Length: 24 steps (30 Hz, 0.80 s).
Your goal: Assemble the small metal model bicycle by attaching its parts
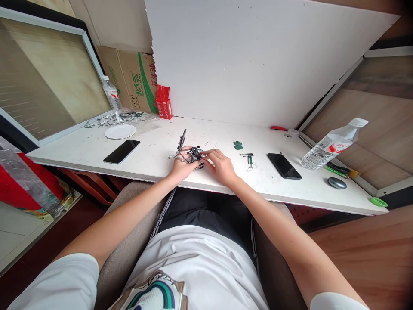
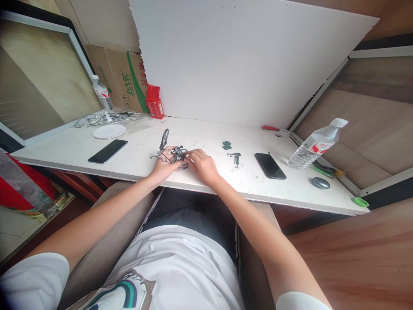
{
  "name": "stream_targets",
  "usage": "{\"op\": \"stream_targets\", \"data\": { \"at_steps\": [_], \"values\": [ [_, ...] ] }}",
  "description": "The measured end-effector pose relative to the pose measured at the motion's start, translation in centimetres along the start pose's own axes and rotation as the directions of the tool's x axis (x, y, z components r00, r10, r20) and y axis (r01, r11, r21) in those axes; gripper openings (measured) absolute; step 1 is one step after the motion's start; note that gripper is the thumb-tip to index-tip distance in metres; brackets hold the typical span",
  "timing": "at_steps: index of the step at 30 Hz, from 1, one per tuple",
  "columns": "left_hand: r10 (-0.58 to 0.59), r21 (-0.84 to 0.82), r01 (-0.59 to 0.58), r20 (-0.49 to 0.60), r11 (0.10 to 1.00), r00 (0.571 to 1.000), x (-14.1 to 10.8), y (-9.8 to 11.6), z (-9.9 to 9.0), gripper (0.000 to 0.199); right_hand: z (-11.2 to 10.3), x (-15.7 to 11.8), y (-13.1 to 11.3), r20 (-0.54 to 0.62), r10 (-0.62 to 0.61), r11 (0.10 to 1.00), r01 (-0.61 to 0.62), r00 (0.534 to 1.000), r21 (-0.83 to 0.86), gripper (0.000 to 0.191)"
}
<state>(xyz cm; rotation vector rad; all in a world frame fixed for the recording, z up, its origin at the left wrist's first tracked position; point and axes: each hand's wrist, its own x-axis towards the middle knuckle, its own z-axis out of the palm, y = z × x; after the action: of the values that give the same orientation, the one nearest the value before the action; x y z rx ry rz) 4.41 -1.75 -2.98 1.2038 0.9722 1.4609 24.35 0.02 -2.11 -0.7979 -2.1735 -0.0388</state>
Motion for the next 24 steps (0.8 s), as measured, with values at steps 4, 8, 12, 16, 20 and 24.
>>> {"op": "stream_targets", "data": {
  "at_steps": [4,8,12,16,20,24],
  "values": [
    [0.012,-0.016,-0.012,0.016,1.000,1.000,-0.01,-0.17,-0.07,0.071,-0.22,0.18,-0.38,0.001,0.008,1.000,-0.008,1.000,0.023,0.018],
    [0.022,0.018,-0.022,0.007,1.000,1.000,0.10,-0.33,-0.13,0.072,-0.01,0.02,-0.15,0.024,0.005,0.999,-0.006,1.000,0.051,0.021],
    [0.032,0.034,-0.032,0.002,0.999,0.999,0.10,-0.18,-0.04,0.068,0.11,-0.06,0.08,0.027,-0.002,1.000,0.002,1.000,0.020,0.022],
    [0.041,0.055,-0.041,-0.008,0.998,0.999,0.02,-0.02,0.02,0.066,0.11,-0.08,0.29,0.008,-0.017,1.000,0.017,1.000,-0.015,0.022],
    [0.050,0.051,-0.050,-0.002,0.997,0.999,0.03,0.02,0.01,0.066,0.18,-0.12,0.53,-0.034,-0.057,0.998,0.056,0.998,-0.023,0.020],
    [0.085,0.045,-0.084,-0.003,0.995,0.996,0.06,-0.16,-0.02,0.067,0.15,-0.09,0.54,-0.045,-0.041,0.999,0.040,0.998,-0.013,0.017]
  ]
}}
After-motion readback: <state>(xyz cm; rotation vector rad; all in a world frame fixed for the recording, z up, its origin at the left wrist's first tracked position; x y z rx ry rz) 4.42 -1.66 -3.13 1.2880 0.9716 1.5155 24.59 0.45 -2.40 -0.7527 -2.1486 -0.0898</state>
